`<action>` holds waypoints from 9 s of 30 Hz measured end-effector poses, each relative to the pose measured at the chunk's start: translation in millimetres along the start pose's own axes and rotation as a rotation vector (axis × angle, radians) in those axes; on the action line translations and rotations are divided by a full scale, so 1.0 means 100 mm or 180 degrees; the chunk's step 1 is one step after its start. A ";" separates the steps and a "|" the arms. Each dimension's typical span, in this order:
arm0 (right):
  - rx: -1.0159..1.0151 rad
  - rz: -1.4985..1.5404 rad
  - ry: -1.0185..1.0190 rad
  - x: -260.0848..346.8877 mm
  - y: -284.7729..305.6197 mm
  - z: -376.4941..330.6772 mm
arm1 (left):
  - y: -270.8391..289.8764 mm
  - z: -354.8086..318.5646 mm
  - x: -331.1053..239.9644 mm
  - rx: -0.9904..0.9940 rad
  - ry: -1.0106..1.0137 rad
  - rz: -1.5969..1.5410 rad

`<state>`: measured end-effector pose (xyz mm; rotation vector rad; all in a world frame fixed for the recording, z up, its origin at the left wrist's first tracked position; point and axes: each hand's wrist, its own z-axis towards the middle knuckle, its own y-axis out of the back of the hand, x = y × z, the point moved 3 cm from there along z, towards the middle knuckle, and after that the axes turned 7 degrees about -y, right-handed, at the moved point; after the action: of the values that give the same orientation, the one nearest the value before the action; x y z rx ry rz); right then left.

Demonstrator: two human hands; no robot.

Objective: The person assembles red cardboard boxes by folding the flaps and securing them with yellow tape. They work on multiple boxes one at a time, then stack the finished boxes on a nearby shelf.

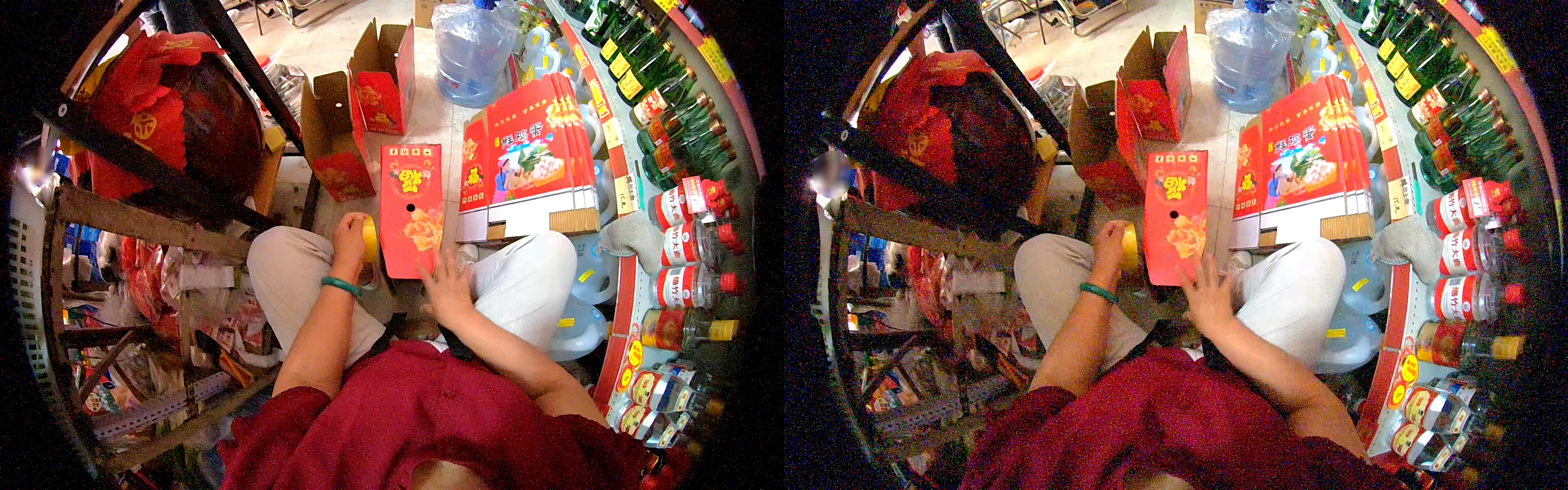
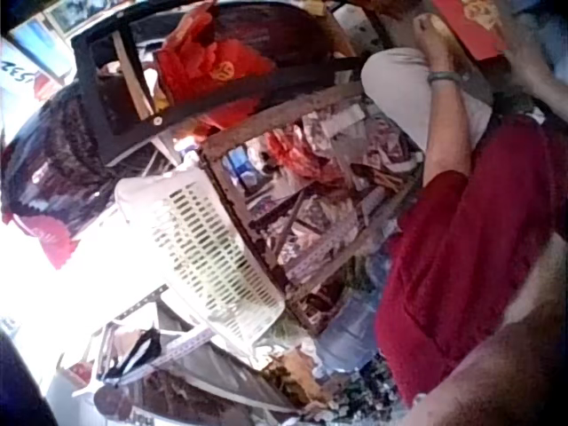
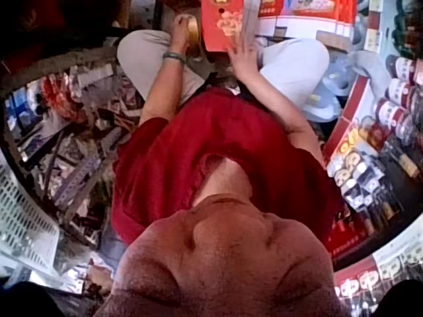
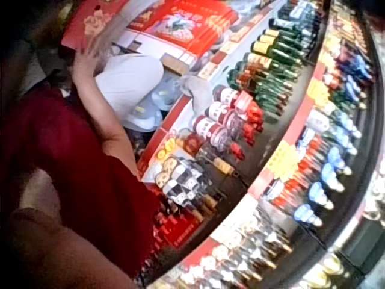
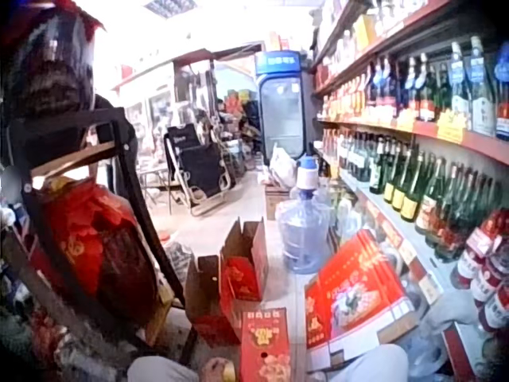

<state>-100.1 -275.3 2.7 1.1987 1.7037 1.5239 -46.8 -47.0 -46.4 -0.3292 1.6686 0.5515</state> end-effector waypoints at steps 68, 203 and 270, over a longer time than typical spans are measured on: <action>-0.0462 0.2267 -0.1442 -0.68 0.17 0.69 | 0.03 -0.06 -0.33 -0.0107 -0.1165 0.0664; -0.0240 0.2535 -0.2368 0.08 -0.63 1.60 | -0.27 -0.24 -0.40 0.0172 -0.0516 0.0919; -0.0171 0.2144 -0.1758 -0.85 -0.14 0.56 | -0.21 -0.30 -0.33 -0.0205 -0.0530 0.0523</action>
<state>-17.6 -323.5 -35.1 2.0615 0.9285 1.3679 -55.6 -83.6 -14.5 -0.1880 1.5270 0.7368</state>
